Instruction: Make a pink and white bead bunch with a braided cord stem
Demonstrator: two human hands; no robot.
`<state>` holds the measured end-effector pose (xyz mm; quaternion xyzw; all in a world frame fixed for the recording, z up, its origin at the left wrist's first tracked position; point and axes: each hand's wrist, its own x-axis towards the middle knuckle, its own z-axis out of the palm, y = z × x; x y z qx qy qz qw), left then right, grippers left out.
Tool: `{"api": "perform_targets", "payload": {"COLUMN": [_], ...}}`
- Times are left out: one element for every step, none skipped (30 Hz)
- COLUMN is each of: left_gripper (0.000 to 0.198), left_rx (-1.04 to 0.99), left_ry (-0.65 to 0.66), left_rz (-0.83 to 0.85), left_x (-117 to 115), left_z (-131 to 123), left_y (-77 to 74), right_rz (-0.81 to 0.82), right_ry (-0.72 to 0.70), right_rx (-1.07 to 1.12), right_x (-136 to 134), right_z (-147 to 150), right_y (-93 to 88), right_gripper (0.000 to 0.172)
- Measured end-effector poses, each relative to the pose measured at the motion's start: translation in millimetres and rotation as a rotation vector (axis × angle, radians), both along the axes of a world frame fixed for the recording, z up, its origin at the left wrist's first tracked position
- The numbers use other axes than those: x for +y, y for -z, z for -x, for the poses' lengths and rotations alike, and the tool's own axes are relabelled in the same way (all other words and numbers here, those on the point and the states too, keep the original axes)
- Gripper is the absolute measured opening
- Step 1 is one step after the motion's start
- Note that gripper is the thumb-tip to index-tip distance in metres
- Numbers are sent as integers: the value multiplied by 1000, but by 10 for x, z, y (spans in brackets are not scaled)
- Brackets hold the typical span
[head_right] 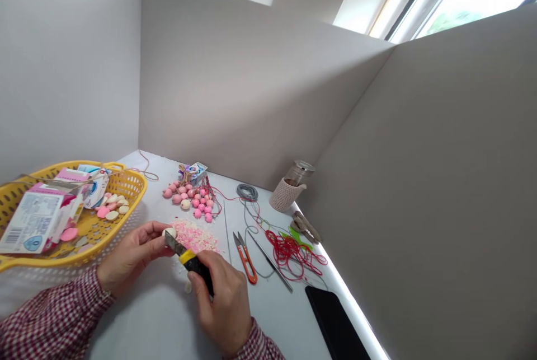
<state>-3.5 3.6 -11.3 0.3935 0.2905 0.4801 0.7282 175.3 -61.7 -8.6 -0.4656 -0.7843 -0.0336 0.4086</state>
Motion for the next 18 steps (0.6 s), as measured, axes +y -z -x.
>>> {"api": "perform_targets", "payload": {"left_gripper": [35,34,33,32,31,31,31,31,32,33,34,34,34,33,33,32,33,33], "left_rx": [-14,-28,-40,-50,-60,-68,-75,-80,-86,-93,-100,-108,-114,-118,-118,-114,-110,-104], "left_ry": [3,5,4,2,0,0,1,6,14,21,26,29,32,35,37,41,45,50], "left_rz": [13,23,30,34,34,35,37,42,49,55,59,59,56,51,46,41,37,36], "left_x": [-3,-5,-8,-10,-12,-15,-17,-19,-21,-21,-21,-18,-14,-9,-3,3,7,10], "left_z": [3,7,13,21,28,34,38,41,40,38,35,30,26,23,20,20,20,21], "left_y": [-3,-6,-10,-13,-15,-17,-17,-16,-15,-13,-10,-8,-5,-3,-1,1,5,9], "right_rz": [1,4,9,18,26,33,35,36,34,30,27,24,18,12,4,-3,-9,-19], "right_ry": [9,22,40,62,86,107,119,118,104,78,48,23,4,-8,-15,-20,-25,-29], "right_rx": [-2,-3,-2,2,11,25,43,60,71,74,69,60,49,39,30,21,12,3], "right_x": [6,13,21,29,36,41,43,42,37,31,23,16,9,4,1,-1,-2,-3], "right_z": [-7,-17,-28,-41,-53,-63,-69,-71,-67,-59,-49,-37,-26,-17,-9,-4,0,2], "right_y": [9,19,29,38,47,55,60,64,65,65,64,61,58,53,47,40,32,23], "right_gripper": [20,19,18,17,16,14,14,14,15,16,18,19,20,22,23,24,24,24]}}
